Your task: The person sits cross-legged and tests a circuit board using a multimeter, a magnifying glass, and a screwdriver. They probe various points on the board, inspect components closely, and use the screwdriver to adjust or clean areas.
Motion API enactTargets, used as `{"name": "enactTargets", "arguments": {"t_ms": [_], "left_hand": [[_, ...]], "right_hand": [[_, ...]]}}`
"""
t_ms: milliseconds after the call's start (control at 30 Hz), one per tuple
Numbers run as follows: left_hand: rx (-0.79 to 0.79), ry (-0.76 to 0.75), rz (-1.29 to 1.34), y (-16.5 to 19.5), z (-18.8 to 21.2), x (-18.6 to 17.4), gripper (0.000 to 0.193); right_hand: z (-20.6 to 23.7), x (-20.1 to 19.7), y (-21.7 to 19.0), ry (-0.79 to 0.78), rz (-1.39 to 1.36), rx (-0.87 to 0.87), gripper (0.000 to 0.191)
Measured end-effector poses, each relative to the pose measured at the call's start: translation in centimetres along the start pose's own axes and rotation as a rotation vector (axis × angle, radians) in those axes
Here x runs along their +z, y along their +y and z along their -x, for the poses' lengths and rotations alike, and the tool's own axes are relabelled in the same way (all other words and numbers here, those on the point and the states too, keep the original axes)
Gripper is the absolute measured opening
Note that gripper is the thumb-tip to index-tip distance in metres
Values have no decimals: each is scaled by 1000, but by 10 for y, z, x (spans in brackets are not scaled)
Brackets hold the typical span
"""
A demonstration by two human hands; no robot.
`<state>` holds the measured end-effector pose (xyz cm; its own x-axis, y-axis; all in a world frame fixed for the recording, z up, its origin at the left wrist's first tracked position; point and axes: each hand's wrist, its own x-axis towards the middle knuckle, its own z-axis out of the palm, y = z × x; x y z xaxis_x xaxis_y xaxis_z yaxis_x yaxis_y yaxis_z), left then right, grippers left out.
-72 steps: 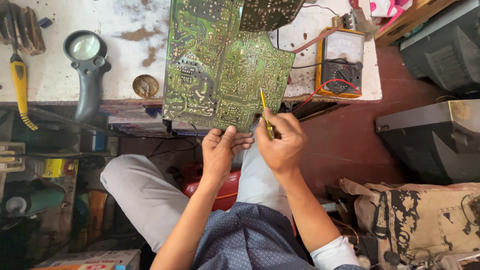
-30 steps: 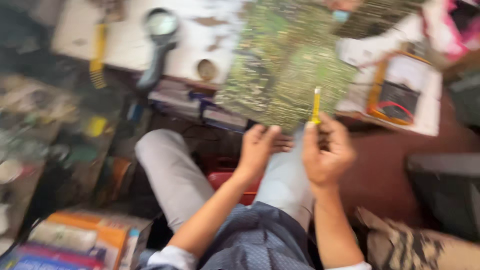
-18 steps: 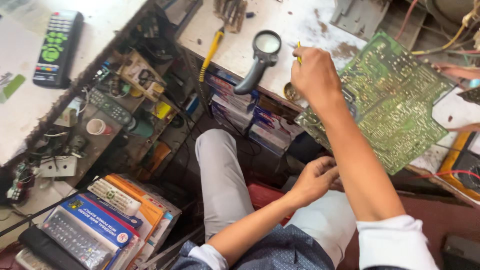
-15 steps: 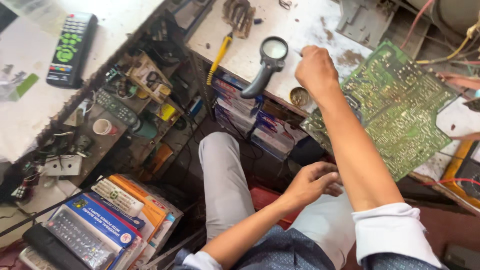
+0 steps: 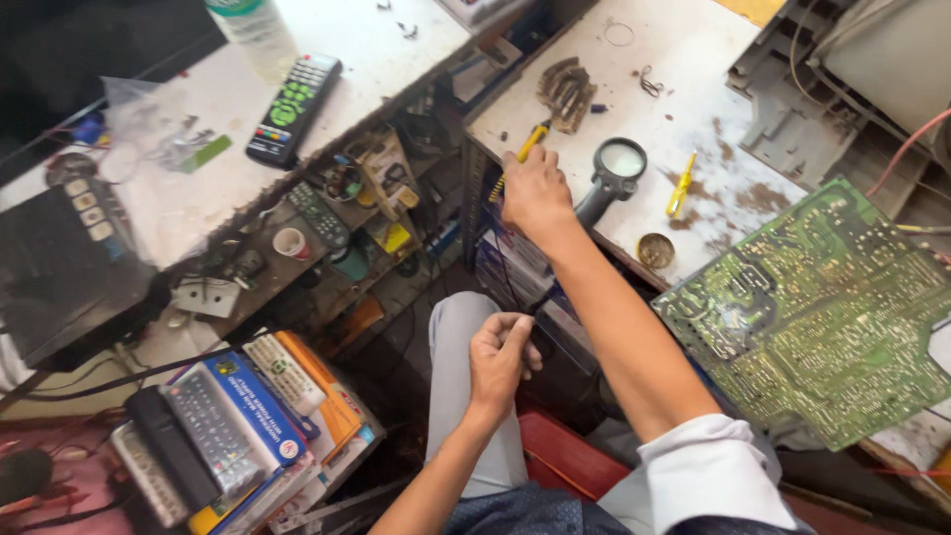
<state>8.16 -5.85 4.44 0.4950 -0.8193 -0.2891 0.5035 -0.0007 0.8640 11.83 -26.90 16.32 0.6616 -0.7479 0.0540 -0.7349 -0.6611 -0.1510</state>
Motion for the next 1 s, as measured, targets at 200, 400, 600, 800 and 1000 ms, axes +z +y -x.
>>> {"name": "enactTargets", "arguments": {"t_ms": [200,400,600,800,1000], "left_hand": [[146,124,69,14,4,-28,17],[181,158,158,16,-8,-27,14],[129,73,121,10,-8,0,13],[121,40,114,-9,-7,-6,12],[39,3,80,-21,-4,-3,12]], "right_hand": [[4,14,3,357,-72,-99,25],[46,-7,22,638,-352,-107,23],[89,-32,45,838,-907,-31,12],[169,-60,91,979,-1158,257,18],[233,-94,102,726,-1649,473,29]]}}
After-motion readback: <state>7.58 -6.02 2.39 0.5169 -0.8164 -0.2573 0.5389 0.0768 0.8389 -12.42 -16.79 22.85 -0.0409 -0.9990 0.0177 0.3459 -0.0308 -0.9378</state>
